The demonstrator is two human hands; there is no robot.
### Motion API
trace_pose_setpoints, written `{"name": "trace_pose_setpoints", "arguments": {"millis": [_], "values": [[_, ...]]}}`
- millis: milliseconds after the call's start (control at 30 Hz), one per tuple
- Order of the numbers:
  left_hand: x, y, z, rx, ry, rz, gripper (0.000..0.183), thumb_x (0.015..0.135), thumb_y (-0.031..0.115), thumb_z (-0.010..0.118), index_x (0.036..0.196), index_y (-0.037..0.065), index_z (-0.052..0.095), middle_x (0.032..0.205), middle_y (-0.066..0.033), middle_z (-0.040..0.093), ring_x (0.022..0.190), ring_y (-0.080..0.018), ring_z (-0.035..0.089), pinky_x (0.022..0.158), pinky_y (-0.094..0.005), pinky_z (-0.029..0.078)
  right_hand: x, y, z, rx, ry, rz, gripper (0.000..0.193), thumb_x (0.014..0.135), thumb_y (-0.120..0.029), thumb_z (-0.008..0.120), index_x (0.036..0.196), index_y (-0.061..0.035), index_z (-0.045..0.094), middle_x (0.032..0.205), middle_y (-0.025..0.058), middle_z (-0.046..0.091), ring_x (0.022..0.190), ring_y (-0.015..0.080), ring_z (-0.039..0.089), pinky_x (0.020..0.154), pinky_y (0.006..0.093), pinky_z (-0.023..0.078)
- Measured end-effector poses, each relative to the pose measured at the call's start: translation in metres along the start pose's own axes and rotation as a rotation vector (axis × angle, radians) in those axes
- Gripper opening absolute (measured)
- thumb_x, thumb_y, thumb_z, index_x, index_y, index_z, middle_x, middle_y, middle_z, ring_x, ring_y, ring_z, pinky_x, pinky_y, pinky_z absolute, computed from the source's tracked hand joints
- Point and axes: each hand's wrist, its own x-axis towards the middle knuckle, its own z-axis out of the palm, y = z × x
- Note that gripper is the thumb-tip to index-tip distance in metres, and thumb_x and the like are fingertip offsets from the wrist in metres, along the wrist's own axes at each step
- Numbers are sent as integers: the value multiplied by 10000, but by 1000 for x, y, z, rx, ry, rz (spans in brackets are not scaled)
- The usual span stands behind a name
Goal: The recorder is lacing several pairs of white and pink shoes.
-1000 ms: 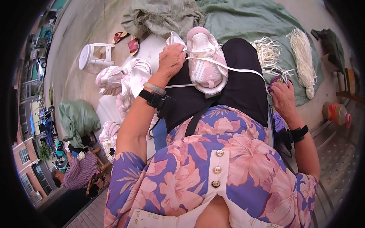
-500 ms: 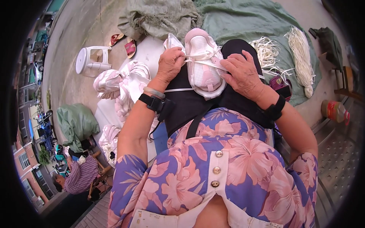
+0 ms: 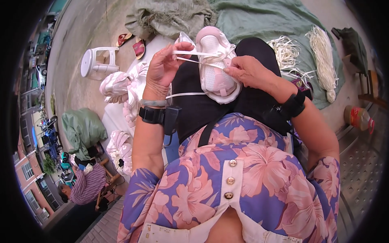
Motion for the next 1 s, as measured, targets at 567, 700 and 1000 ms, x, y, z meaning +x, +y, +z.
{"name": "trace_pose_setpoints", "arguments": {"millis": [567, 700, 1000], "values": [[-5, -14, 23, 428, 341, -26, 302, 657, -25, 631, 957, -34, 596, 863, -34, 598, 814, -103, 543, 791, -221, 412, -58, 10, -3, -142, 633, -213, 96, 780, -120, 635, 734, -45, 595, 591, 80, 537, 494, 195, 505, 479, 302, 386], [3, -35, 32, 563, 315, -49, 214, 630, -20, 635, 832, 6, 571, 772, 22, 528, 713, -69, 486, 716, -188, 396, -115, 11, -28, -149, 632, -171, 127, 804, -80, 625, 706, -25, 566, 574, 18, 496, 498, 90, 429, 461, 243, 335], [7, -65, 9, 988, 327, 95, 244, 586, 128, 647, 795, 22, 579, 768, -84, 572, 732, -203, 551, 714, -286, 439, -174, 103, -50, -220, 608, 25, 203, 853, -126, 587, 692, -13, 539, 560, -8, 424, 525, 65, 359, 466, 243, 304]]}}
